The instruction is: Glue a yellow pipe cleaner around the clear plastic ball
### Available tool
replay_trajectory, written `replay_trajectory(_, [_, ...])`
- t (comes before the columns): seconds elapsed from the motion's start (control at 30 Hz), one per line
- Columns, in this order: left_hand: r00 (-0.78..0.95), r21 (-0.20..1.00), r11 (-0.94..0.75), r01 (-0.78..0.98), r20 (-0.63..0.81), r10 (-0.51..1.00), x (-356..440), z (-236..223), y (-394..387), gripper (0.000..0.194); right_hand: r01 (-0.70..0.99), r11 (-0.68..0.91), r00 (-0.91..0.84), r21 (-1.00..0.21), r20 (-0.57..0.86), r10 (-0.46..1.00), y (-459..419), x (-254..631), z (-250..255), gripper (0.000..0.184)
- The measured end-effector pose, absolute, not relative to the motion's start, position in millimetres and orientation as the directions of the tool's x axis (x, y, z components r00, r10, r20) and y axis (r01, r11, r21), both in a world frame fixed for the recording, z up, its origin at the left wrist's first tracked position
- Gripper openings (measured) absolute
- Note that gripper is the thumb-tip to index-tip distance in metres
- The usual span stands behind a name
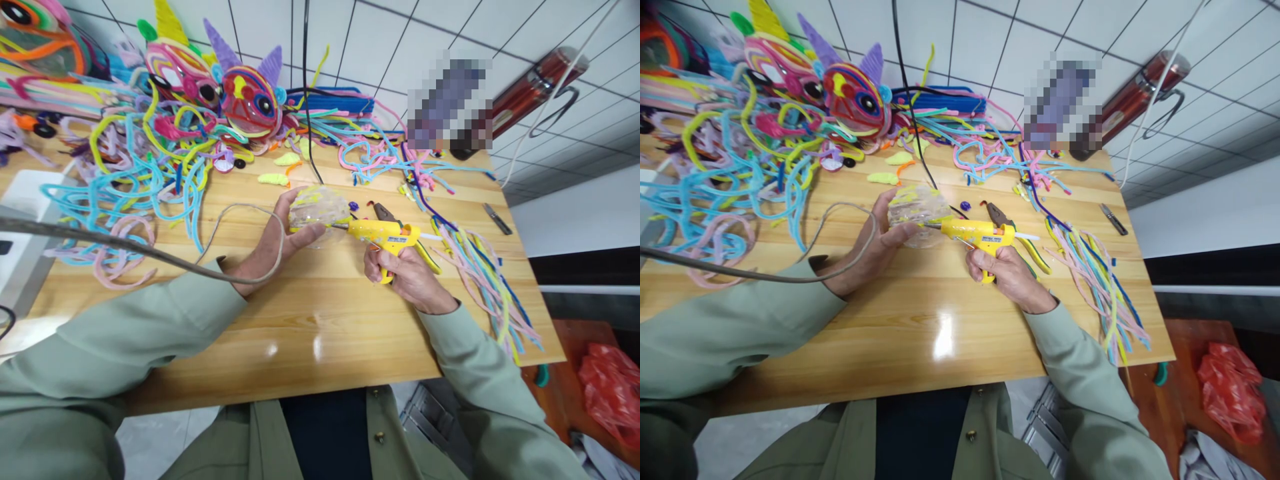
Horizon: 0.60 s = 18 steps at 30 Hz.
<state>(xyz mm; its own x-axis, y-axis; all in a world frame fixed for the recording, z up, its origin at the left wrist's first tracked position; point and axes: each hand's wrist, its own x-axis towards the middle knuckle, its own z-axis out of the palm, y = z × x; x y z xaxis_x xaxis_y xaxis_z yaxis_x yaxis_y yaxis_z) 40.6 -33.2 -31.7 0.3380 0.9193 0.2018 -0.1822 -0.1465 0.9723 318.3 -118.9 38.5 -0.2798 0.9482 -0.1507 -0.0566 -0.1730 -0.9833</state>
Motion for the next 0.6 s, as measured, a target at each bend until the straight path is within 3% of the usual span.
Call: replay_trajectory(0.6, [0.328, 0.977, -0.081, -0.195, 0.143, 0.934, 42.4, -25.4, -35.9, 0.096, -0.049, -0.167, -0.286, -0.985, -0.146, 0.947, -119.6, 317.8, 38.9, 0.061])
